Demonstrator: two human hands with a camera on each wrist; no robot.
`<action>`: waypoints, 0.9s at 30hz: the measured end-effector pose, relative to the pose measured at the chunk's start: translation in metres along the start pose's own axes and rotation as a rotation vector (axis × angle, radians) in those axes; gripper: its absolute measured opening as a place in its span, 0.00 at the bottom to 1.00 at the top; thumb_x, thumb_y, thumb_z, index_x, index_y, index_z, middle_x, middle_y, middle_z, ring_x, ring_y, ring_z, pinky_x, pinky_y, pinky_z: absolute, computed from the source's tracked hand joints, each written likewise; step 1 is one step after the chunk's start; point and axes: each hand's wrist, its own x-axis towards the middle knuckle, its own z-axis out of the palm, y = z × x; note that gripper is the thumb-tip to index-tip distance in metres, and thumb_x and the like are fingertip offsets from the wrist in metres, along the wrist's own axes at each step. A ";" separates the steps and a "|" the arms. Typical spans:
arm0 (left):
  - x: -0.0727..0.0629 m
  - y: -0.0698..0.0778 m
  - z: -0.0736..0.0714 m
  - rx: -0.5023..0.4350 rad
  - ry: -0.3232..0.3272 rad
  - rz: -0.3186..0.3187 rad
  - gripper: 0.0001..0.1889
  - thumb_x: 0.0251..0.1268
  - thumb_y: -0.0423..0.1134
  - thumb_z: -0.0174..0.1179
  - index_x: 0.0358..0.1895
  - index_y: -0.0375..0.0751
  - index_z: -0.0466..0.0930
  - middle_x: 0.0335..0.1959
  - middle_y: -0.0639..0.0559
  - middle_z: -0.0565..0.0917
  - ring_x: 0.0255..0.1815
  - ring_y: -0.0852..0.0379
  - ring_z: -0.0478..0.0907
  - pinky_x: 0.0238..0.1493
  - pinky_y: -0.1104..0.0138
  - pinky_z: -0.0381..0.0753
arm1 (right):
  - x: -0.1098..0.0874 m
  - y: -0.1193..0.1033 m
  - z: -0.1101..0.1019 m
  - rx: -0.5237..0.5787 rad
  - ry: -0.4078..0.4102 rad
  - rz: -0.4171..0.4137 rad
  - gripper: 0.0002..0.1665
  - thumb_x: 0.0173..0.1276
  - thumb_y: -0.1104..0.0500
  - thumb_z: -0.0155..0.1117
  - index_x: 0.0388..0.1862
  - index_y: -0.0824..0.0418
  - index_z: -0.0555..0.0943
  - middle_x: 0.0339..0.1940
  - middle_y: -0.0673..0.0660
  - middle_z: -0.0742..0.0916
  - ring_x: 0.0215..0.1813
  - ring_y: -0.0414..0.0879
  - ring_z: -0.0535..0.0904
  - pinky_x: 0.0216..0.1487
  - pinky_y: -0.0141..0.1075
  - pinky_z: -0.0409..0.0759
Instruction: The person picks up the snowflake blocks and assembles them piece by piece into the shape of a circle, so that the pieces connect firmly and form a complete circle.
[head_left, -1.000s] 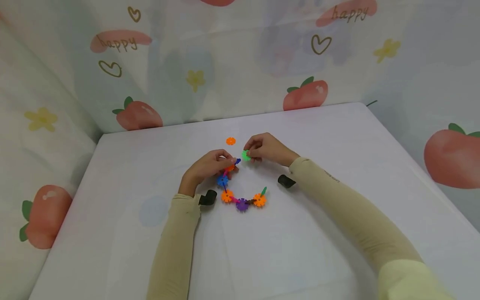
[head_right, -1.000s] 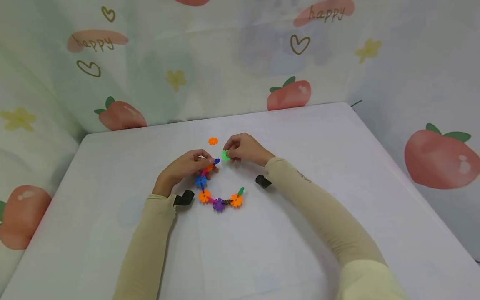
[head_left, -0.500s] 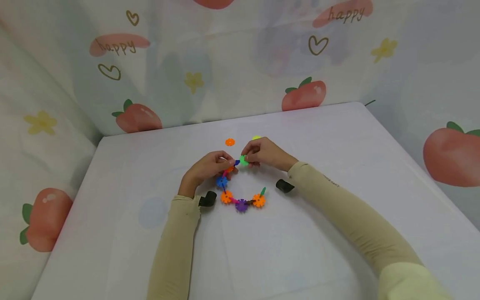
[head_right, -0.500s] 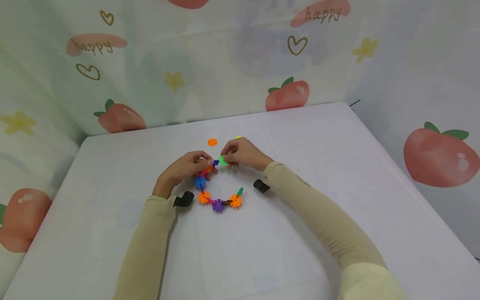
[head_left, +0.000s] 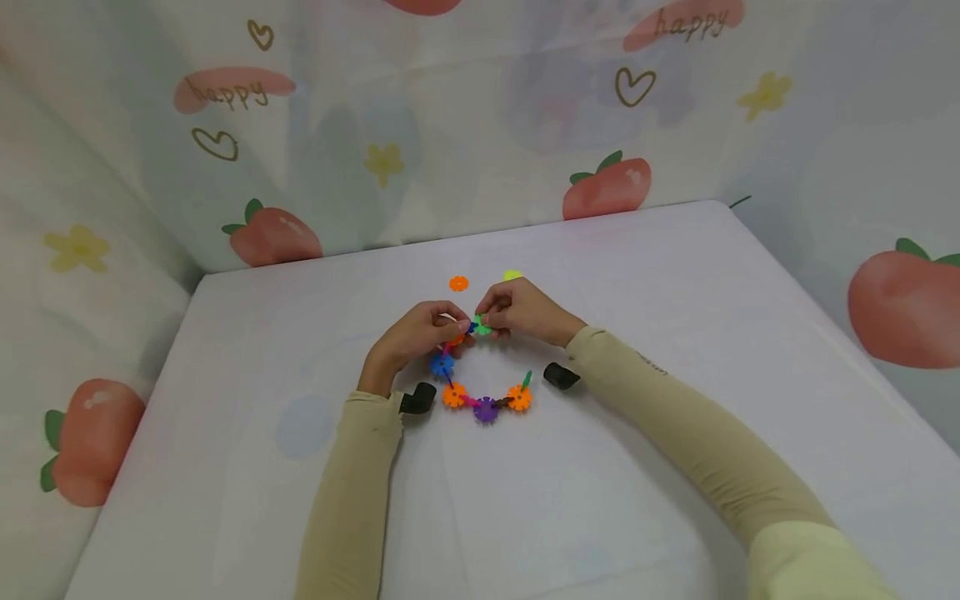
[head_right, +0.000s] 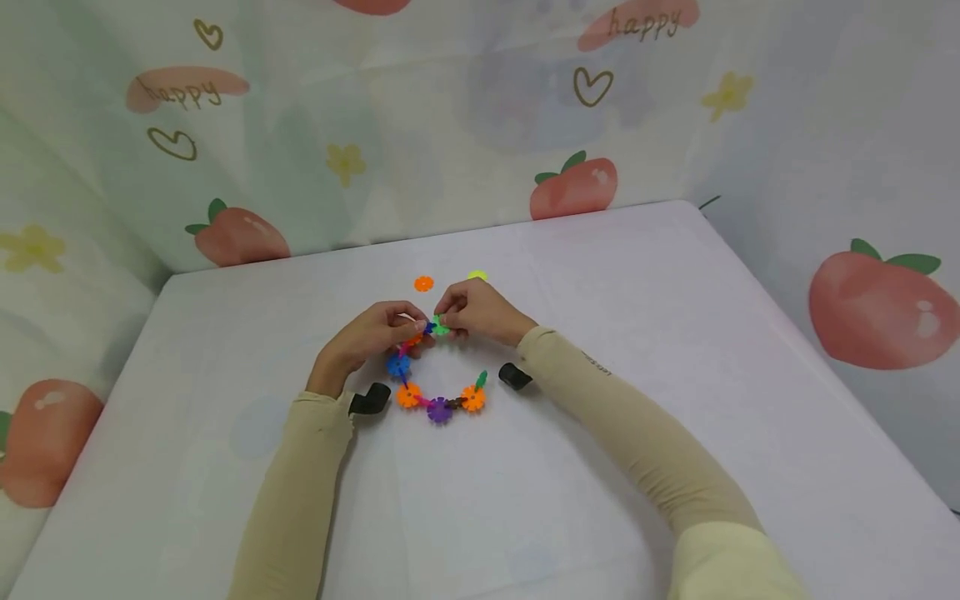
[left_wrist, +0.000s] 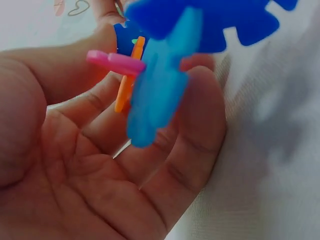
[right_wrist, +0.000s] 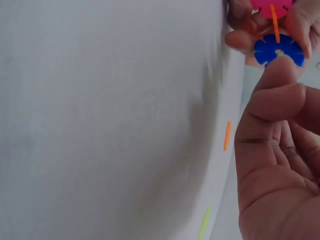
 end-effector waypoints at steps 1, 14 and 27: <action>0.000 0.000 0.000 -0.009 -0.011 0.006 0.12 0.83 0.41 0.61 0.54 0.35 0.82 0.43 0.44 0.91 0.37 0.51 0.81 0.45 0.63 0.78 | 0.000 0.001 -0.001 -0.003 -0.003 -0.001 0.06 0.76 0.69 0.66 0.48 0.71 0.85 0.34 0.60 0.88 0.31 0.49 0.83 0.34 0.35 0.82; -0.003 0.002 -0.005 -0.039 -0.073 0.011 0.17 0.85 0.46 0.58 0.63 0.37 0.81 0.43 0.43 0.90 0.38 0.49 0.83 0.49 0.61 0.81 | 0.014 -0.006 -0.032 -0.101 0.091 0.007 0.15 0.82 0.60 0.63 0.56 0.72 0.85 0.46 0.67 0.90 0.42 0.61 0.85 0.37 0.36 0.79; -0.008 0.004 -0.012 0.048 -0.058 -0.039 0.21 0.85 0.44 0.56 0.74 0.50 0.78 0.46 0.43 0.88 0.45 0.48 0.82 0.49 0.60 0.83 | 0.043 0.005 -0.066 -0.328 0.190 0.151 0.19 0.79 0.61 0.62 0.63 0.68 0.82 0.60 0.66 0.84 0.62 0.59 0.78 0.63 0.50 0.76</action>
